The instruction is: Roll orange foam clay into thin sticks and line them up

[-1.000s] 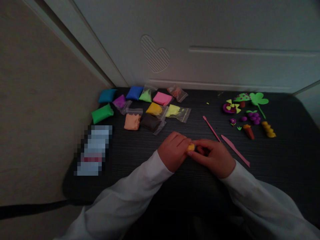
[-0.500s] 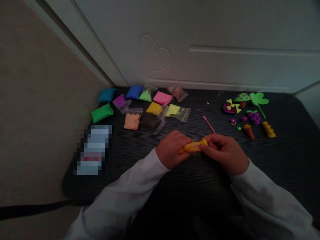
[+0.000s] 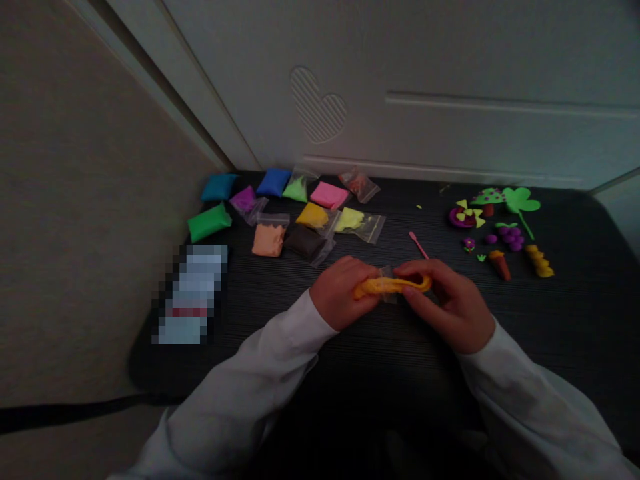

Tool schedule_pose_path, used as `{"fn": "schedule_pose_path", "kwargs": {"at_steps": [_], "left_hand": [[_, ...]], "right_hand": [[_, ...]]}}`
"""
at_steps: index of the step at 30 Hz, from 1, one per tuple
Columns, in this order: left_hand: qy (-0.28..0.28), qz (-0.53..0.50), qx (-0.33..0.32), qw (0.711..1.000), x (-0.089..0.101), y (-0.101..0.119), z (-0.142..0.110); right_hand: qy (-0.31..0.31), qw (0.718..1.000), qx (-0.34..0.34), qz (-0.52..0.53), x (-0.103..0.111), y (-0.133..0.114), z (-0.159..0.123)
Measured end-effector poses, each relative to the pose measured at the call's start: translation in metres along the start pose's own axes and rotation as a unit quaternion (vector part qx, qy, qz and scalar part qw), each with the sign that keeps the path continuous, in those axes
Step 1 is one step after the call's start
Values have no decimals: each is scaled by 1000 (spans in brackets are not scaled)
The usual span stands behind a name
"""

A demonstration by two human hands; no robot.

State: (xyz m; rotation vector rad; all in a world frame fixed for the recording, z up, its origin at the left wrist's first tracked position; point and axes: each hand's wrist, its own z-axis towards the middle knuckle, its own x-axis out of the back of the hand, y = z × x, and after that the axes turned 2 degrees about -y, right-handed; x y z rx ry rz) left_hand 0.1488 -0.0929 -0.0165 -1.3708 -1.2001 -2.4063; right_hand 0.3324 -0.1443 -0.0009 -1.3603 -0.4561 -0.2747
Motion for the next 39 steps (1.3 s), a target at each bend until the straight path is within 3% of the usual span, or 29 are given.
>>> {"fn": "schedule_pose_path", "kwargs": {"at_steps": [3,8,13,18,22,24,26,29,31,32,34,36,39], "left_hand": [[-12,-3,4,1000,-1,1,0],[-58,8,-11,998,-4,2,1],[-140,24,-9,990,-7,0,0],[-155,28,-10,987,-9,1,-1],[-131,20,-22,991,-5,1,0],[-103,14,-18,994,0,0,1],[-74,6,-5,997,5,-2,1],[-35,-4,30,999,12,-5,1],[-17,-5,49,999,14,-5,1],[-14,-3,49,999,14,-5,1],[-16,4,34,999,13,-4,0],[-27,12,9,1000,11,-3,0],[-46,25,-16,999,6,-2,0]], "right_hand": [[-58,993,55,-88,1,-2,2],[-118,983,45,-135,-4,1,3],[-134,966,53,-216,-11,7,0],[-123,952,90,-266,-16,4,0],[-91,984,52,-147,-7,-4,-1],[-38,997,-8,-62,4,-6,-3],[53,995,-54,59,18,-7,-3],[176,933,-36,312,40,-7,-2],[221,887,-40,403,49,-7,1],[227,879,-53,415,51,-7,1],[196,888,-88,406,47,-7,2],[140,918,-102,357,35,-7,3],[73,989,-43,120,14,-7,2]]}}
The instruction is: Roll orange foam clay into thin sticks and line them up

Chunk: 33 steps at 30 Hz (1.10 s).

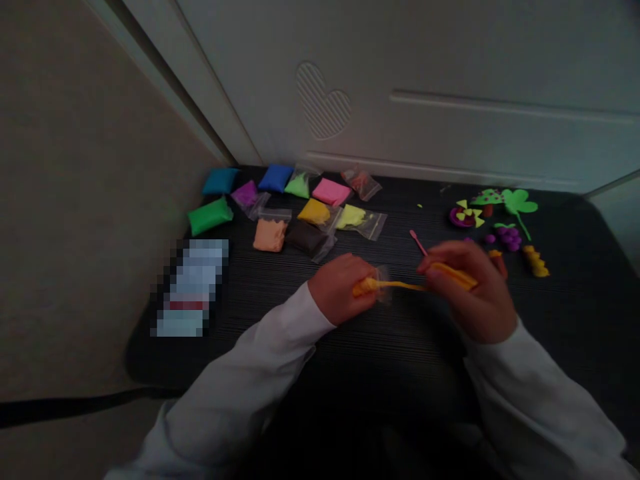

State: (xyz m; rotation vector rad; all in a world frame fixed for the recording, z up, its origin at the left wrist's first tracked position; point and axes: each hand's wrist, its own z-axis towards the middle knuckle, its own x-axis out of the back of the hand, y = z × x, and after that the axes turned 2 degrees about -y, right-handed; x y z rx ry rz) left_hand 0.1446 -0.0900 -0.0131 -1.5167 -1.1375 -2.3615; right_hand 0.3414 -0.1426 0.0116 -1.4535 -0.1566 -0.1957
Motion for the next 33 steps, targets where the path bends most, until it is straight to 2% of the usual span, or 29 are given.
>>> {"fn": "schedule_pose_path", "kwargs": {"at_steps": [2,4,7,9,10,12,13,14,15,16,17,19,22,24,29,33], "left_hand": [[-5,6,-12,1000,-3,1,0],[-8,8,-25,1000,-5,1,0],[-18,16,-39,999,-6,2,0],[-23,22,-39,999,-6,3,1],[-22,23,-35,999,-5,3,1],[-17,22,-22,999,-4,2,0],[-13,21,-12,1000,-3,1,0],[-10,18,-2,1000,-3,0,0],[-4,12,9,1000,-2,-1,0],[5,3,22,1000,0,-2,-1],[17,-9,37,999,1,-3,-1],[48,-37,79,995,5,-4,-1],[86,-92,158,979,13,-5,-1],[98,-136,195,966,17,-7,0],[116,-222,214,944,18,-8,1],[114,-225,220,942,17,-8,0]], "right_hand": [[-64,982,80,-162,-11,3,-2],[-116,955,124,-242,-18,7,-3],[-141,944,130,-270,-24,10,-4],[-151,946,121,-260,-23,9,-4],[-140,955,109,-239,-19,8,-4],[-71,986,72,-135,-7,2,-3],[18,998,47,-47,2,-2,-2],[91,992,29,81,10,-6,-1],[137,971,17,195,18,-9,0],[177,946,14,272,24,-11,2],[184,929,7,321,27,-13,3],[154,918,-32,363,27,-11,6],[80,926,-92,357,18,-4,9],[59,927,-115,351,13,1,11],[7,905,-221,363,7,0,12],[-26,899,-246,362,-1,-1,10]]}}
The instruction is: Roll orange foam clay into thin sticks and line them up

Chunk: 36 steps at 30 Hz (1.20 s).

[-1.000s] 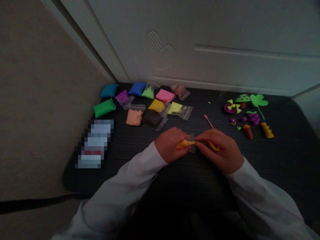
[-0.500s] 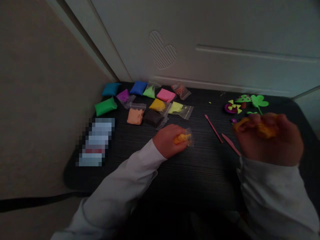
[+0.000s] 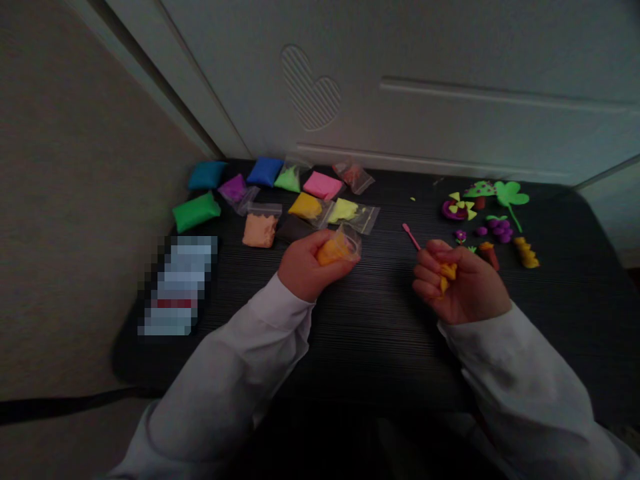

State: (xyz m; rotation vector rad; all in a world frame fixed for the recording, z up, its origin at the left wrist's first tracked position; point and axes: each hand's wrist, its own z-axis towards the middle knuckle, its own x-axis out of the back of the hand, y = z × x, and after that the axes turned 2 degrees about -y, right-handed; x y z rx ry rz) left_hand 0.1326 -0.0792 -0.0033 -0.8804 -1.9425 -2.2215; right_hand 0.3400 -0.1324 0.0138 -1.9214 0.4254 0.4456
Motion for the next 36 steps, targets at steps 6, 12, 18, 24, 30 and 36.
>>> {"fn": "schedule_pose_path", "kwargs": {"at_steps": [6,12,18,24,30,36], "left_hand": [[-6,-7,12,1000,-1,0,0],[6,-48,1,999,1,-4,2],[-75,-155,5,985,-8,-6,2],[-149,-388,42,909,-23,-2,-3],[-151,-386,58,908,-27,-4,-4],[-124,-191,-76,971,-26,-8,-8]], "right_hand": [[-14,999,28,42,-2,6,0],[-12,997,11,81,-1,6,2],[9,996,36,86,-4,12,1],[-23,990,-39,135,-3,12,1],[-47,999,-9,16,-8,17,-3],[11,892,199,-405,-7,27,-10]]}}
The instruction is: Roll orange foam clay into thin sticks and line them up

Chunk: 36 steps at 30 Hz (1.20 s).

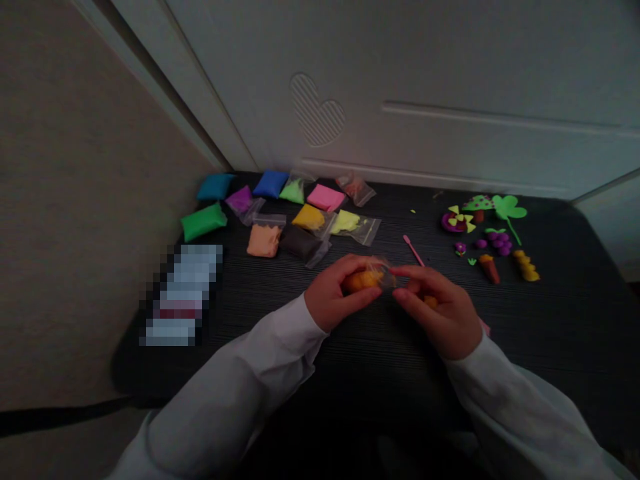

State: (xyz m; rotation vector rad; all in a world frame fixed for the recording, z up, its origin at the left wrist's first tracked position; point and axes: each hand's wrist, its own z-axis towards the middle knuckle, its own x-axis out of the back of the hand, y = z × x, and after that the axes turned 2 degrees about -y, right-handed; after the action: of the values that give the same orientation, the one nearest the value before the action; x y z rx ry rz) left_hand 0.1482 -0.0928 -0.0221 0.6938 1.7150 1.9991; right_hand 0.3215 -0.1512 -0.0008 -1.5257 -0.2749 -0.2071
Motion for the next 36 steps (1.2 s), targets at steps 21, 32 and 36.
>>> {"fn": "schedule_pose_path", "kwargs": {"at_steps": [21,32,36], "left_hand": [[-132,-367,211,896,-1,8,-3],[-104,-292,212,927,4,7,-3],[-87,-243,211,943,4,4,-3]], "right_hand": [[-97,982,131,-98,6,0,-5],[-127,966,161,-160,2,-9,-3],[-174,962,125,-169,1,-12,-3]]}}
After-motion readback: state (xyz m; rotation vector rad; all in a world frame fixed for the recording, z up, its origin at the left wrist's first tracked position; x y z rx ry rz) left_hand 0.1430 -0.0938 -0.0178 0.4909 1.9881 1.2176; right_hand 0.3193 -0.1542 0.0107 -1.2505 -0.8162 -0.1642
